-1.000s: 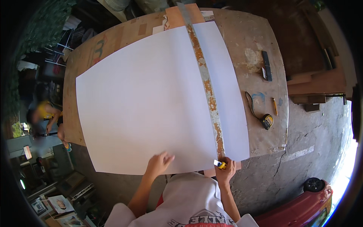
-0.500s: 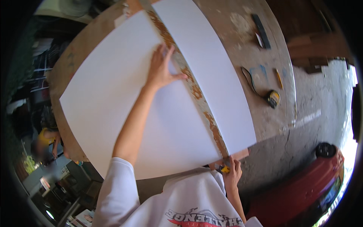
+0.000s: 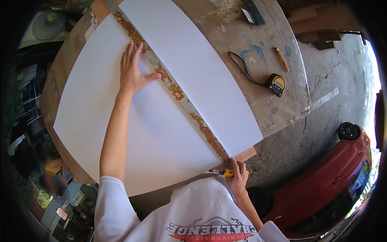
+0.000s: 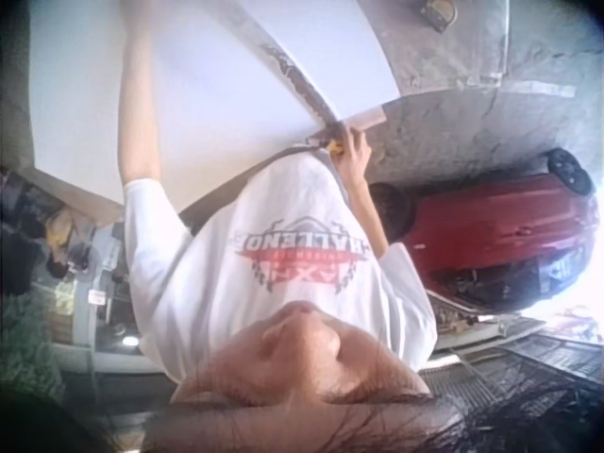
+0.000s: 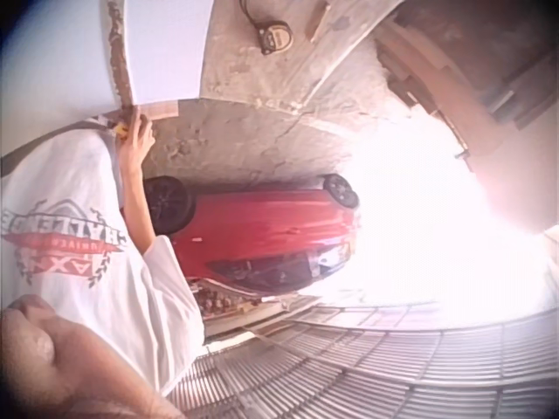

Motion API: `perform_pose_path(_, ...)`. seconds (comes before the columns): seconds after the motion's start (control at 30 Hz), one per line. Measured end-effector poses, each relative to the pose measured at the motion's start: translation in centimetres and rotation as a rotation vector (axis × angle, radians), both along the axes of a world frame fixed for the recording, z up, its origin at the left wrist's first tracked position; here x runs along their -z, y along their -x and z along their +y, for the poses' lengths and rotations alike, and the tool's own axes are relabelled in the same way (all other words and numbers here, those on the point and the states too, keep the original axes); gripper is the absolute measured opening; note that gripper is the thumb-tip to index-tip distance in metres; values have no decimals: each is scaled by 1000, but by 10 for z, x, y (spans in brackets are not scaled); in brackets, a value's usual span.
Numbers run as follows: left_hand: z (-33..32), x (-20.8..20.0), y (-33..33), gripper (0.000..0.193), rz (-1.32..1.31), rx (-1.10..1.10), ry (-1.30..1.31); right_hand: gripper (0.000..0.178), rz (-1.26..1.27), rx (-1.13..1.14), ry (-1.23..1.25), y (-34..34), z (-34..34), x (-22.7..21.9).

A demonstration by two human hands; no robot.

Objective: The person cuts a large white board into smaller pieces using a utility knife and a wooden straightedge on a workbench. After cutting, the person walks into a shop and measures a framed artwork with a tape measure.

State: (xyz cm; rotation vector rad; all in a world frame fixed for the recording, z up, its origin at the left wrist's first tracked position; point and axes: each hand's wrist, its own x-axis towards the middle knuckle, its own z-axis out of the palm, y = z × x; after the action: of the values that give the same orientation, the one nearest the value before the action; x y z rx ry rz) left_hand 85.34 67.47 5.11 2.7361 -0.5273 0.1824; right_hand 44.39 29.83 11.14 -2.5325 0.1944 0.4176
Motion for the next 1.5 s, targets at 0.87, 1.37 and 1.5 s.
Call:
perform_pose_path(0.87, -2, 7, -2, 114, -38, 27, 68, 72, 61, 59, -47, 4, -1, -3)
perform_pose_path(1.37, -1, -4, -5, 114, 42, 18, -86, 85, 15, 42, -6, 6, 6, -3)
perform_pose_path(1.5, 1, -8, -12, 106, 96, 51, -118, 90, 23, 54, -6, 9, 6, -2)
